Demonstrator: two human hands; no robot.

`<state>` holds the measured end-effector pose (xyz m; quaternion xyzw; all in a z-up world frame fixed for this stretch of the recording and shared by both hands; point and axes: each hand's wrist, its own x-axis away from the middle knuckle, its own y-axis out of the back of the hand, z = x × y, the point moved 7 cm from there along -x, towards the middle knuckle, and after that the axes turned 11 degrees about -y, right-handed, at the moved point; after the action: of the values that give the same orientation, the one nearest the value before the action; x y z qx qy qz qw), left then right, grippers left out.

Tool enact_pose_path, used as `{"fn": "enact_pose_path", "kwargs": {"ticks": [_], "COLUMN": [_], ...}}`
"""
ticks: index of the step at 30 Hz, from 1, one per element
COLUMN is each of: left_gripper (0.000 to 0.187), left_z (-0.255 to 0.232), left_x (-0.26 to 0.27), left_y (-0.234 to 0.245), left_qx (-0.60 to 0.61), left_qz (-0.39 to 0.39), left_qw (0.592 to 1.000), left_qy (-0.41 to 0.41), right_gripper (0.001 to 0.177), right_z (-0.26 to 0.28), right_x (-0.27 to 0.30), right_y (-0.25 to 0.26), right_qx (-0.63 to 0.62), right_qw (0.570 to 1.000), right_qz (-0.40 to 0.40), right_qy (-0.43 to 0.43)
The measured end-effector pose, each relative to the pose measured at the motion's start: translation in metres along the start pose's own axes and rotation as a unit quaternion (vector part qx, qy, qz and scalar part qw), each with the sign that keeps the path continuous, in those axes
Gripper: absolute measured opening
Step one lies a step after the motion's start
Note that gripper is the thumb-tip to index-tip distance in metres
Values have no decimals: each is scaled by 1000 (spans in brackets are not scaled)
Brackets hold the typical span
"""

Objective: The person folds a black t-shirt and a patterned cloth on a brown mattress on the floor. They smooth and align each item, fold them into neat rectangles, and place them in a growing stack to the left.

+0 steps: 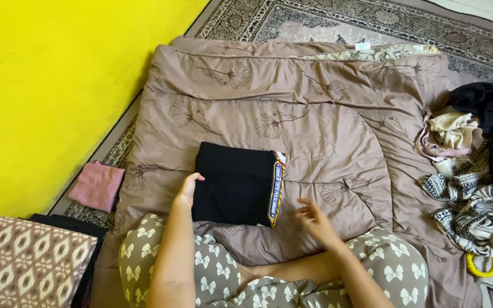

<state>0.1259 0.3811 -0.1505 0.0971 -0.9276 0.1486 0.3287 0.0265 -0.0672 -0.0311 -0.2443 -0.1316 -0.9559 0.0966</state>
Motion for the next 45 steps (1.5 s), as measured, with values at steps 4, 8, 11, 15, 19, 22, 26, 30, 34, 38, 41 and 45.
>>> {"fn": "enact_pose_path", "kwargs": {"ticks": [4, 8, 11, 15, 19, 22, 26, 30, 34, 38, 41, 45], "left_gripper": [60, 66, 57, 42, 28, 25, 29, 36, 38, 33, 30, 49], "left_z": [-3, -41, -63, -66, -49, -45, -51, -59, -64, -81, -87, -99], "left_x": [7, 24, 26, 13, -13, -21, -13, 1, 13, 32, 52, 84], "left_y": [4, -15, -21, -20, -10, -6, -10, -15, -22, -33, -42, -75], "left_qx": [5, -69, -105, -147, -183, -166, -242, -318, -307, -294, -354, -482], "left_qz": [-2, 62, 35, -3, -42, -70, -124, -174, -175, -181, -213, -212], "left_qw": [1000, 981, 964, 928, 927, 925, 885, 847, 852, 826, 800, 718], "left_qy": [0, -173, -242, -342, -326, -333, -378, -389, -386, -446, -435, -455], "right_gripper": [84, 81, 61, 49, 44, 46, 50, 52, 41, 33, 34, 34], "right_z": [69, 90, 96, 74, 60, 69, 85, 81, 66, 54, 47, 51], "right_x": [39, 34, 24, 25, 21, 21, 30, 29, 17, 13, 14, 17], "right_y": [-48, -78, -89, -104, -111, -113, -109, -104, -109, -121, -126, -124], "right_qx": [264, 415, 460, 498, 542, 555, 489, 457, 499, 538, 556, 539], "right_qw": [938, 895, 859, 823, 809, 806, 850, 873, 854, 826, 812, 828], "right_qz": [-70, -116, -146, -109, -40, -29, -21, -59, -44, -54, -52, -20], "right_qy": [212, 115, 171, 252, 221, 203, 196, 158, 140, 159, 166, 152]}}
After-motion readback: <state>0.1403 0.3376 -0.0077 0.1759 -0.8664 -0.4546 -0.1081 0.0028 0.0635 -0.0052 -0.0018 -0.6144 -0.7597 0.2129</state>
